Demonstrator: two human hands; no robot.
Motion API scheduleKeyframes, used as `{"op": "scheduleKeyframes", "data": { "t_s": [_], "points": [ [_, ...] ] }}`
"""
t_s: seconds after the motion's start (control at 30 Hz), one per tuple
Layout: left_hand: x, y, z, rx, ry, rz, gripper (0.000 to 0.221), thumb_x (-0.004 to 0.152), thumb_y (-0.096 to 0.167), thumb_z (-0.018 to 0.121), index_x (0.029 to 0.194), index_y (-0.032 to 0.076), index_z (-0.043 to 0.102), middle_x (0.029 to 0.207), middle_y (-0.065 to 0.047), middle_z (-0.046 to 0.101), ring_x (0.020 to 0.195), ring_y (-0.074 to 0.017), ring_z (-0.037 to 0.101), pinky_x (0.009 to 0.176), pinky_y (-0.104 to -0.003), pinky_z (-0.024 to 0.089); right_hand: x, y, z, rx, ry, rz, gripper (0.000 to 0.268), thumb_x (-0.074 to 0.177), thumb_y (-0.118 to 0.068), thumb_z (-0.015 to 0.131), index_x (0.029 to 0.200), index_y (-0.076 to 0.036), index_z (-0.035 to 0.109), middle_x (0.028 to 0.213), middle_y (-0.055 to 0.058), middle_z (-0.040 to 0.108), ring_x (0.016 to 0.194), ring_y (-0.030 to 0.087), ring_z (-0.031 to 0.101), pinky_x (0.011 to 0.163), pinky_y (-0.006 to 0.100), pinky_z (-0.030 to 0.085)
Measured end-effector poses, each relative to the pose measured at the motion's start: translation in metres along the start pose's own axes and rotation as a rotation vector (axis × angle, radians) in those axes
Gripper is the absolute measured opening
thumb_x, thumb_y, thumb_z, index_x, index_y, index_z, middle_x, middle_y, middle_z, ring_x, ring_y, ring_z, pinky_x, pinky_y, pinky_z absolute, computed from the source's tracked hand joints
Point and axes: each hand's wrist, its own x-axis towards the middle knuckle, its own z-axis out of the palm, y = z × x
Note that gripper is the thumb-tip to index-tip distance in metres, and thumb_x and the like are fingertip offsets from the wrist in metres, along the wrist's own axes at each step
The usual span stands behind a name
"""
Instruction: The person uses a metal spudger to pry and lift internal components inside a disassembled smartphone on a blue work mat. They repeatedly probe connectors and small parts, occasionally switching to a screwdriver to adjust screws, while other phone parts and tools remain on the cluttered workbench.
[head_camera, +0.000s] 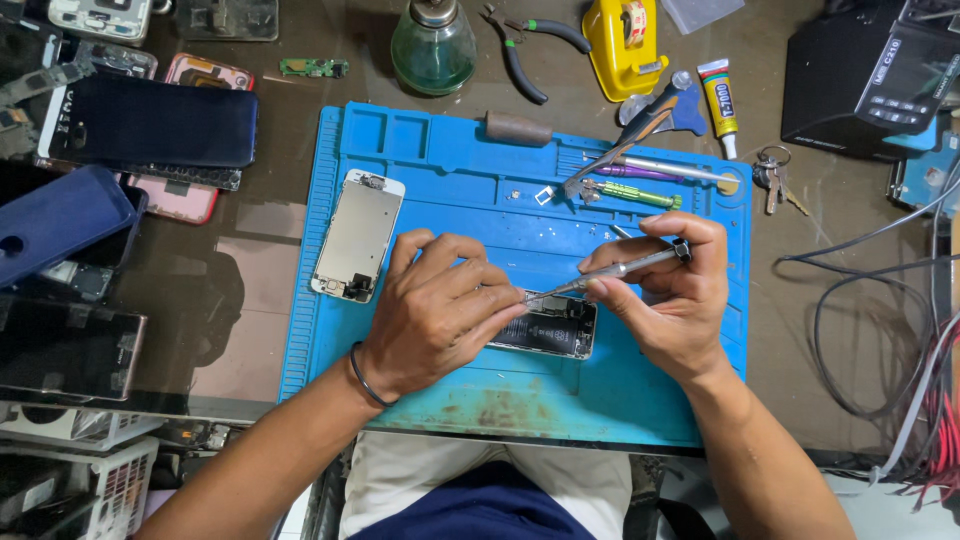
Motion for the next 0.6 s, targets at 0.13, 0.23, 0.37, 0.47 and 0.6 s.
{"op": "scheduleKeyframes", "data": {
  "t_s": [0.13, 0.23, 0.37, 0.47, 0.6],
  "points": [
    [-0.001, -0.002, 0.001, 0.037, 0.011, 0.001, 0.007, 0.094, 0.019, 0.076, 0.089, 0.019, 0.071, 0.085, 0.005, 0.063, 0.092, -0.0206, 0.062, 0.089, -0.041, 0.040, 0.002, 0.001, 0.000, -0.003, 0.004, -0.007, 0.052, 0.090, 0.007, 0.070, 0.126, 0.006, 0.032, 0.085, 0.029, 0.069, 0.065, 0.025, 0.072, 0.069, 0.038, 0.066],
    [-0.004, -0.009, 0.002, 0.148, 0.034, -0.002, 0.006, 0.094, 0.021, 0.075, 0.090, 0.021, 0.071, 0.085, 0.005, 0.062, 0.091, -0.0201, 0.061, 0.088, -0.042, 0.040, 0.009, 0.000, -0.002, -0.057, 0.011, -0.038, 0.049, 0.092, 0.006, 0.068, 0.124, 0.005, 0.031, 0.089, 0.031, 0.069, 0.065, 0.025, 0.071, 0.069, 0.038, 0.066],
    [-0.002, -0.008, -0.001, 0.325, 0.074, -0.046, 0.004, 0.095, 0.017, 0.072, 0.091, 0.018, 0.070, 0.088, 0.002, 0.061, 0.093, -0.0224, 0.059, 0.087, -0.044, 0.038, 0.022, 0.004, 0.010, -0.250, 0.019, -0.196, 0.039, 0.096, 0.012, 0.066, 0.117, 0.009, 0.034, 0.100, 0.035, 0.070, 0.080, 0.035, 0.075, 0.074, 0.041, 0.062],
    [-0.001, -0.012, -0.001, 0.397, 0.075, -0.049, 0.006, 0.092, 0.013, 0.075, 0.089, 0.016, 0.071, 0.089, 0.000, 0.061, 0.095, -0.0229, 0.057, 0.085, -0.044, 0.037, 0.026, 0.006, 0.018, -0.380, 0.039, -0.250, 0.036, 0.094, 0.013, 0.070, 0.113, 0.011, 0.040, 0.100, 0.030, 0.073, 0.083, 0.036, 0.078, 0.071, 0.040, 0.064],
    [0.007, -0.016, -0.008, 0.398, 0.059, -0.056, 0.009, 0.090, 0.008, 0.077, 0.088, 0.015, 0.071, 0.090, -0.001, 0.060, 0.096, -0.0235, 0.058, 0.084, -0.044, 0.038, 0.028, 0.004, 0.015, -0.453, 0.018, -0.304, 0.037, 0.092, 0.015, 0.073, 0.112, 0.012, 0.042, 0.098, 0.030, 0.074, 0.078, 0.037, 0.077, 0.067, 0.041, 0.065]
  ]
}}
